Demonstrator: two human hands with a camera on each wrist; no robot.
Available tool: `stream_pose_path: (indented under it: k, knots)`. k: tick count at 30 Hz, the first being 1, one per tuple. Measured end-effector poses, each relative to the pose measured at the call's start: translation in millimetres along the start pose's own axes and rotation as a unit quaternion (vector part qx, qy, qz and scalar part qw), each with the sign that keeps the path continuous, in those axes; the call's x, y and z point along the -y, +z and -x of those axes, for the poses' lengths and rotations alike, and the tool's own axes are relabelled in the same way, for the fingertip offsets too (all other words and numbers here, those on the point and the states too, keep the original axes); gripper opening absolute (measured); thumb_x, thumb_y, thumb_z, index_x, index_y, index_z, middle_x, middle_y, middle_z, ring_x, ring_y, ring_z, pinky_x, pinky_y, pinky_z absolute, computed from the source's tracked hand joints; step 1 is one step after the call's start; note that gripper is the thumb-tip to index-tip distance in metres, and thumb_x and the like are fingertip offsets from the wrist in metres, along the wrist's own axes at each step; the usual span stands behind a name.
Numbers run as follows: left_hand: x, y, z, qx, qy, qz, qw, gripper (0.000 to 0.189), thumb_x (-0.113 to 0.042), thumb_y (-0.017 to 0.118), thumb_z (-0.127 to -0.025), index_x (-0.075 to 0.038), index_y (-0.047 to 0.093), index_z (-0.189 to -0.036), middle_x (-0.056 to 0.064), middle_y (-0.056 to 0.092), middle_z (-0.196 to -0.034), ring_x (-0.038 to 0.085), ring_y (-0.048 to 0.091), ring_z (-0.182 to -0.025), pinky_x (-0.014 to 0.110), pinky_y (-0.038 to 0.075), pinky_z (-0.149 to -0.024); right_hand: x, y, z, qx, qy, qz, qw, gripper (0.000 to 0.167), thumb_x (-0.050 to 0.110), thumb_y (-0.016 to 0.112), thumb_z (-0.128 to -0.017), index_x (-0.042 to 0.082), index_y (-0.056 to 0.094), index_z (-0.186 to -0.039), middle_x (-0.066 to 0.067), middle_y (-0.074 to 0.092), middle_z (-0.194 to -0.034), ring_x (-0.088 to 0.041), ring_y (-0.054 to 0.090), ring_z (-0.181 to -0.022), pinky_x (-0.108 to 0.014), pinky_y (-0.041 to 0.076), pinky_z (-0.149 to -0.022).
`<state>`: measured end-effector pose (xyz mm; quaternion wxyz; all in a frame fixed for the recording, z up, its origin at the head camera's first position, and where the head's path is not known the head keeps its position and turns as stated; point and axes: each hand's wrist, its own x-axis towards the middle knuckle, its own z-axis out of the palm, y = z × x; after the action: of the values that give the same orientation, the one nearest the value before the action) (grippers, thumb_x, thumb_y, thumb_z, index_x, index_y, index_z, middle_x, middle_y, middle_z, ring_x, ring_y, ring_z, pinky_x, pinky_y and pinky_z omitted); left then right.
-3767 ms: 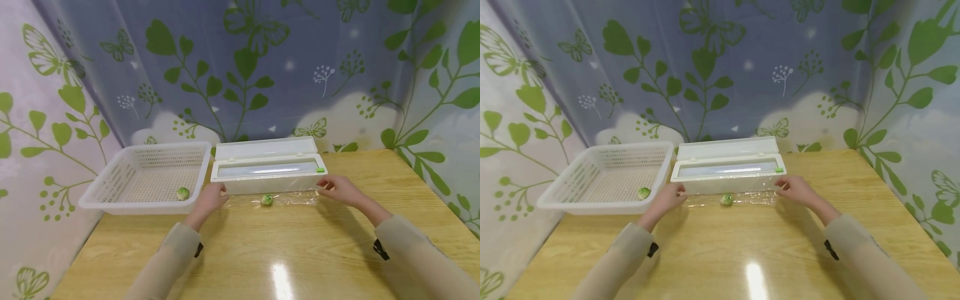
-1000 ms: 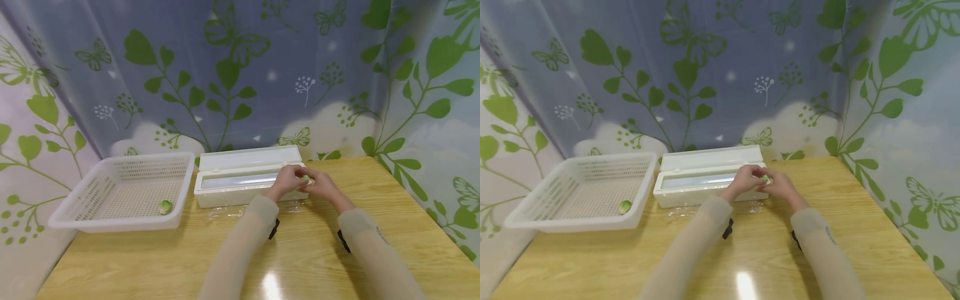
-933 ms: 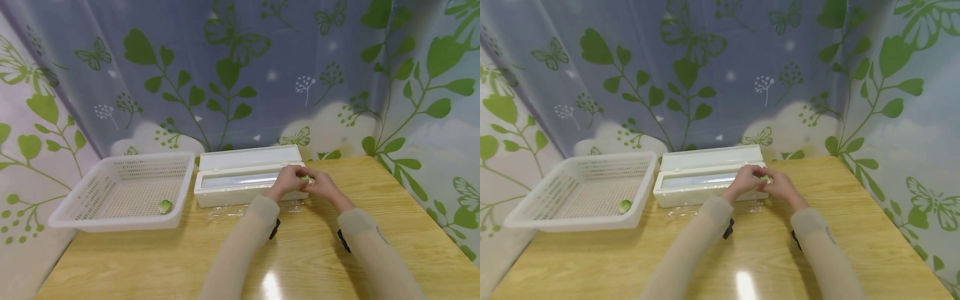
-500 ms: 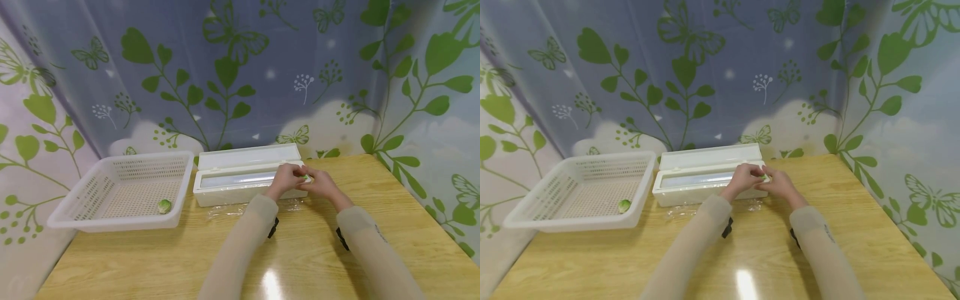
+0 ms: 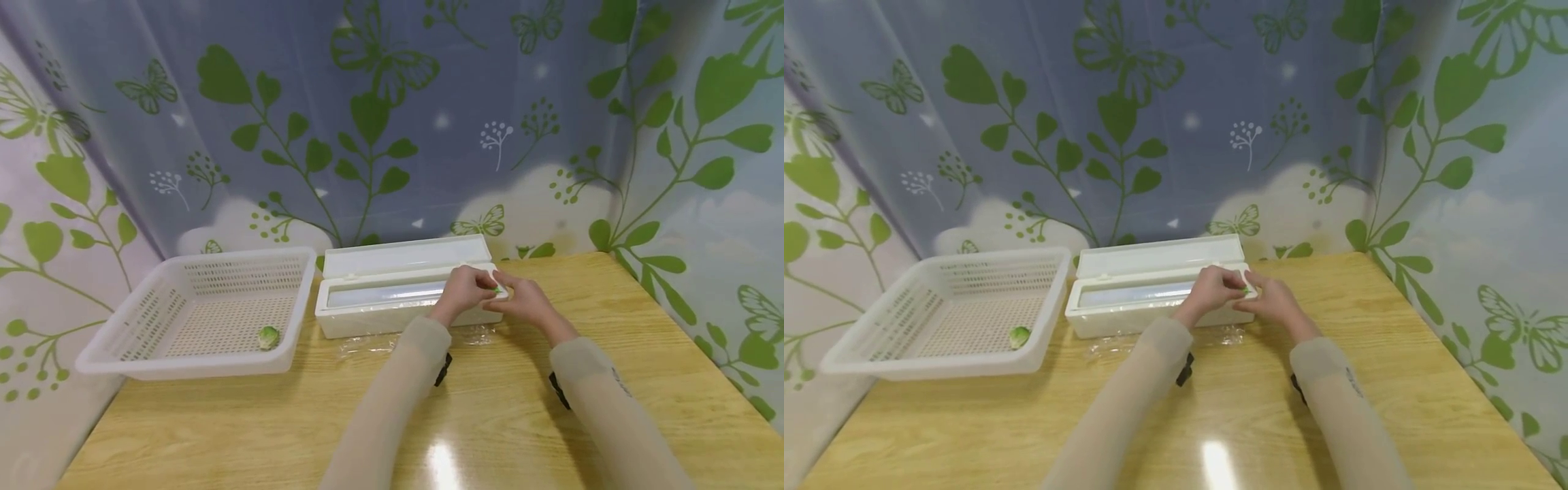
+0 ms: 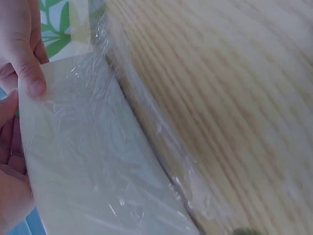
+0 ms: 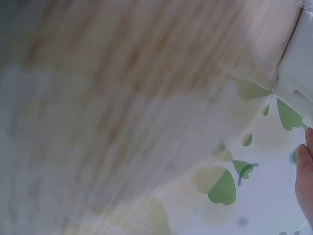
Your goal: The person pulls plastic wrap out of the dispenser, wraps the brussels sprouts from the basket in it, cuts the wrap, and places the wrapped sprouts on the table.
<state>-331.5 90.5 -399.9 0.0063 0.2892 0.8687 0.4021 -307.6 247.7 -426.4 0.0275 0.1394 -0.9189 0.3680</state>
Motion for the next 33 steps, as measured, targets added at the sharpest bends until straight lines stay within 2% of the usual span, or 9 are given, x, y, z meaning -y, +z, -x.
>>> stream_pose_path:
  k: [4, 6, 9, 11, 12, 13, 16, 25, 33]
  knots:
    - [0.4, -1.3, 0.3, 0.004, 0.0, -0.008, 1.0, 0.007, -0.007, 0.071, -0.073, -0.006, 0.069, -0.079, 0.001, 0.067, -0.078, 0.006, 0.058, -0.069, 0.011, 0.043, -0.06, 0.1, 0.3, 1.8, -0.006, -0.003, 0.005, 1.0, 0.078, 0.039, 0.07, -0.072, 0.001, 0.037, -0.132, -0.023, 0.042, -0.127, -0.009, 0.027, -0.038, -0.026, 0.034, -0.044]
    - [0.7, -2.5, 0.5, 0.007, 0.001, -0.012, 0.9999, 0.007, -0.008, 0.071, -0.073, -0.006, 0.069, -0.08, 0.001, 0.067, -0.078, 0.005, 0.058, -0.069, 0.011, 0.042, -0.061, 0.6, 0.3, 2.2, -0.006, -0.002, 0.009, 0.9999, 0.078, 0.038, 0.07, -0.073, 0.0, 0.037, -0.132, -0.025, 0.05, -0.118, -0.009, 0.026, -0.037, -0.025, 0.033, -0.042]
    - [1.5, -4.0, 1.4, 0.01, -0.002, -0.011, 0.9999, 0.008, -0.008, 0.072, -0.073, -0.006, 0.07, -0.08, 0.001, 0.067, -0.078, 0.006, 0.058, -0.07, 0.012, 0.043, -0.06, 2.0, 0.8, 3.1, -0.005, 0.0, 0.013, 0.9999, 0.077, 0.037, 0.07, -0.073, 0.001, 0.036, -0.132, -0.024, 0.059, -0.09, -0.009, 0.026, -0.036, -0.025, 0.033, -0.041]
    - [2.4, -5.0, 1.8, 0.009, -0.009, -0.005, 0.9999, 0.009, -0.008, 0.072, -0.073, -0.006, 0.07, -0.081, 0.001, 0.067, -0.078, 0.006, 0.058, -0.07, 0.013, 0.043, -0.06, 3.4, 0.7, 3.1, -0.006, -0.002, 0.013, 0.9999, 0.077, 0.037, 0.07, -0.073, 0.001, 0.036, -0.132, -0.024, 0.059, -0.095, -0.009, 0.026, -0.036, -0.026, 0.033, -0.042]
    - [2.9, -5.4, 2.0, 0.008, -0.013, -0.001, 0.9999, 0.009, -0.008, 0.072, -0.073, -0.006, 0.07, -0.082, 0.001, 0.067, -0.078, 0.006, 0.058, -0.07, 0.013, 0.043, -0.06, 3.8, 0.7, 3.2, -0.008, -0.005, 0.015, 0.9998, 0.077, 0.037, 0.07, -0.073, 0.001, 0.037, -0.132, -0.024, 0.056, -0.106, -0.009, 0.026, -0.037, -0.026, 0.033, -0.043]
    - [3.4, -5.8, 2.0, 0.008, -0.016, 0.001, 0.9998, 0.01, -0.008, 0.072, -0.073, -0.006, 0.07, -0.082, 0.001, 0.067, -0.078, 0.006, 0.058, -0.069, 0.013, 0.043, -0.059, 4.6, 0.5, 3.1, -0.008, -0.002, 0.015, 0.9999, 0.076, 0.037, 0.07, -0.073, 0.001, 0.037, -0.132, -0.023, 0.055, -0.109, -0.009, 0.026, -0.037, -0.026, 0.033, -0.044]
    - [5.1, -6.8, 1.7, 0.009, -0.022, 0.007, 0.9997, 0.011, -0.009, 0.072, -0.073, -0.006, 0.07, -0.083, 0.0, 0.067, -0.078, 0.006, 0.058, -0.069, 0.013, 0.043, -0.059, 4.8, -0.3, 2.7, -0.005, 0.0, 0.015, 0.9999, 0.077, 0.037, 0.07, -0.073, 0.001, 0.036, -0.133, -0.021, 0.036, -0.133, -0.01, 0.027, -0.037, -0.027, 0.034, -0.044]
    - [7.2, -11.2, 2.3, 0.017, -0.024, -0.006, 0.9995, 0.011, -0.011, 0.072, -0.072, -0.008, 0.07, -0.083, -0.002, 0.067, -0.076, 0.004, 0.057, -0.069, 0.013, 0.043, -0.061, 1.3, -0.1, 0.8, -0.003, -0.007, 0.019, 0.9998, 0.078, 0.039, 0.069, -0.073, 0.0, 0.037, -0.132, -0.019, 0.032, -0.136, -0.01, 0.028, -0.037, -0.027, 0.036, -0.046]
    - [7.7, -14.2, 1.9, 0.025, -0.014, -0.038, 0.9989, 0.01, -0.012, 0.072, -0.073, -0.009, 0.071, -0.082, -0.003, 0.067, -0.076, 0.004, 0.057, -0.068, 0.013, 0.042, -0.062, 2.2, -1.4, 1.0, 0.009, -0.004, 0.024, 0.9997, 0.077, 0.038, 0.068, -0.075, 0.0, 0.034, -0.133, -0.02, 0.03, -0.137, -0.01, 0.026, -0.038, -0.03, 0.038, -0.055]
